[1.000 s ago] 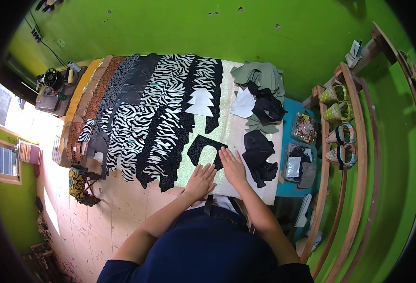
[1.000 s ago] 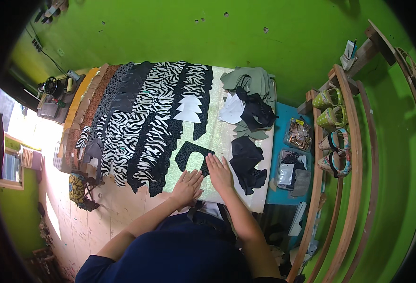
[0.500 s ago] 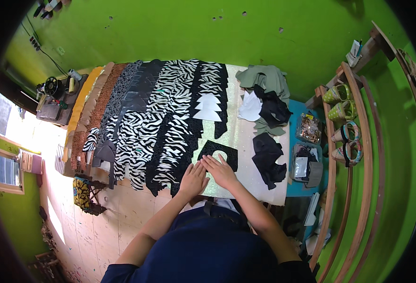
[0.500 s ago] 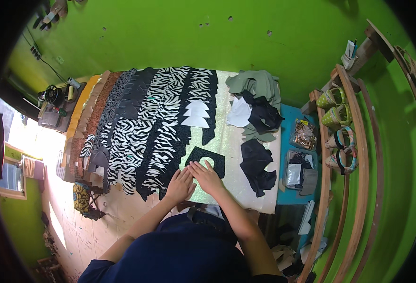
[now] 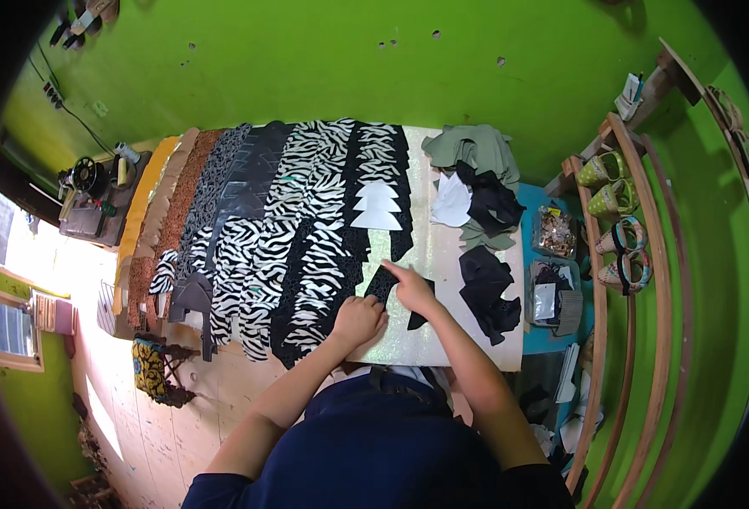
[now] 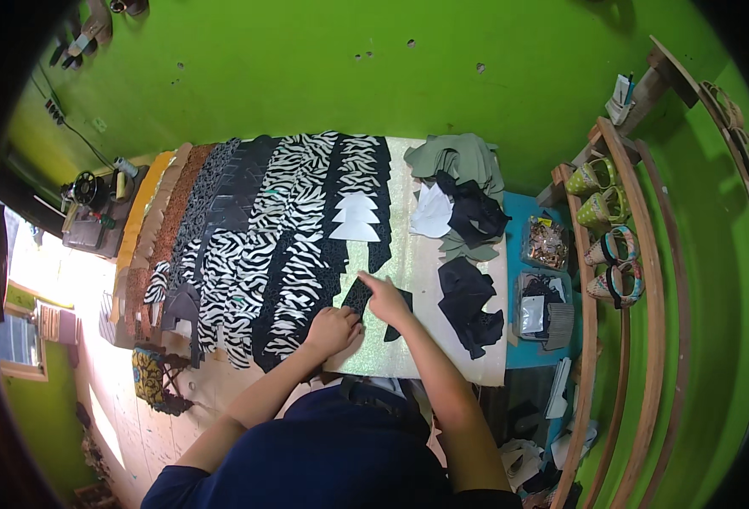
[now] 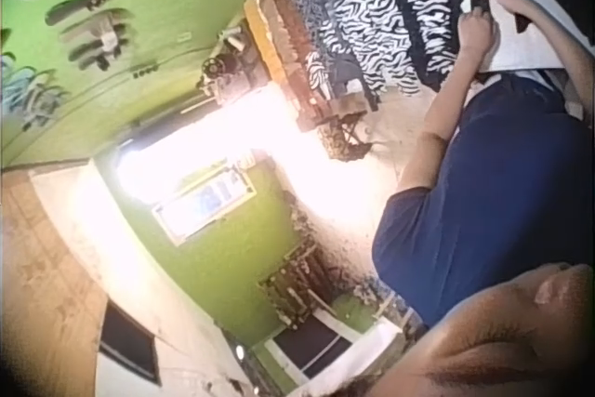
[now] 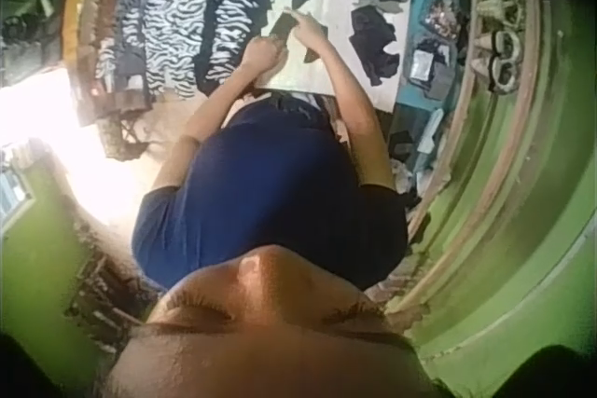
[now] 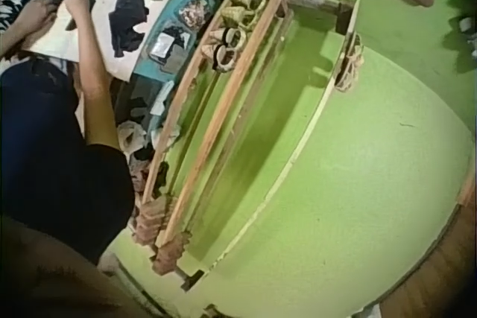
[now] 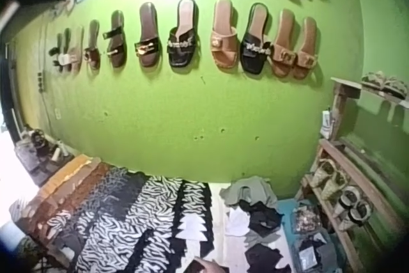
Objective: Manually organizing and stacking precut leather and fabric components for shoe manufacturing.
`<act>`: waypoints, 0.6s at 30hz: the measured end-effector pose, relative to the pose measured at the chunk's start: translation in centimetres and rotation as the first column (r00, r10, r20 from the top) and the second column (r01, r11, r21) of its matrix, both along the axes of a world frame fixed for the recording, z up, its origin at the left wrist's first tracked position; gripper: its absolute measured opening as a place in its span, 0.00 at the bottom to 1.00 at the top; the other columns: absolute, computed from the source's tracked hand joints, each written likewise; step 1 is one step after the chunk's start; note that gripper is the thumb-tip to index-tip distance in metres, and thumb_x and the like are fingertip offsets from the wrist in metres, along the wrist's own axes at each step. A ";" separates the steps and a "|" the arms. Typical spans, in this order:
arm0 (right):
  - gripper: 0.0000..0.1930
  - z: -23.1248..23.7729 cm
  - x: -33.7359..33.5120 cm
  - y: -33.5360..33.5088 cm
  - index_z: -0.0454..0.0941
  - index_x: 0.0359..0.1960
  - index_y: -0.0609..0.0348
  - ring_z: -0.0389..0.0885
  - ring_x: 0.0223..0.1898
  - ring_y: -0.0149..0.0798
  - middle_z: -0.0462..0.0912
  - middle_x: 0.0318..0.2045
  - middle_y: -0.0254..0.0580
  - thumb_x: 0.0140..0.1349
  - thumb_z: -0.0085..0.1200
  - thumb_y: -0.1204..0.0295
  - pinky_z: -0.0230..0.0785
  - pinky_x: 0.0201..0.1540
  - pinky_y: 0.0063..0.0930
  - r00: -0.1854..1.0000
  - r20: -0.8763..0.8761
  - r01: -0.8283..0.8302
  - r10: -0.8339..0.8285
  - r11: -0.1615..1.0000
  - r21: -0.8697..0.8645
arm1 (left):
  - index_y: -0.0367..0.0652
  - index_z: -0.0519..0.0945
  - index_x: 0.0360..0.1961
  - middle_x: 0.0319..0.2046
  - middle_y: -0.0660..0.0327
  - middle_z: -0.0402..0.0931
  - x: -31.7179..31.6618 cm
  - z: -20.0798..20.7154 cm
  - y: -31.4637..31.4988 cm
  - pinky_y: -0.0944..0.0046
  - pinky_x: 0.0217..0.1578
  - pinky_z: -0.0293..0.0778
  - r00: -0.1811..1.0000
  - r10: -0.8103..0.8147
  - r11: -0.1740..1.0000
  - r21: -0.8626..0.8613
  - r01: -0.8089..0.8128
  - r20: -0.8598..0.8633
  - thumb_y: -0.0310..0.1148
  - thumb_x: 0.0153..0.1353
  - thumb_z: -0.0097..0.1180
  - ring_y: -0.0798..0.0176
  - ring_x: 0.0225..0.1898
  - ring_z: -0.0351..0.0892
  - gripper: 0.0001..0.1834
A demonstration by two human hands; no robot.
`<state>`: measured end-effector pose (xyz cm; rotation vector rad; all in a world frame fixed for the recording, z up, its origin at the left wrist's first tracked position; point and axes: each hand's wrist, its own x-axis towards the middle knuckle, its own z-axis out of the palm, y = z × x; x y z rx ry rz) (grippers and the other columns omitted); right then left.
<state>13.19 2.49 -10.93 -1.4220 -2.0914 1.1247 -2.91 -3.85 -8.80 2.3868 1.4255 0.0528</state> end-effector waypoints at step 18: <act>0.10 0.0 9.4 9.7 0.79 0.36 0.55 0.75 0.39 0.37 0.77 0.34 0.35 0.54 0.48 0.70 0.61 0.45 0.39 0.803 0.394 0.180 -0.447 0.812 0.555 | 0.40 0.79 0.36 0.33 0.51 0.77 7.4 -0.1 13.5 0.57 0.38 0.72 0.828 0.261 0.964 -0.186 -0.192 0.496 0.36 0.57 0.47 0.50 0.34 0.77 0.13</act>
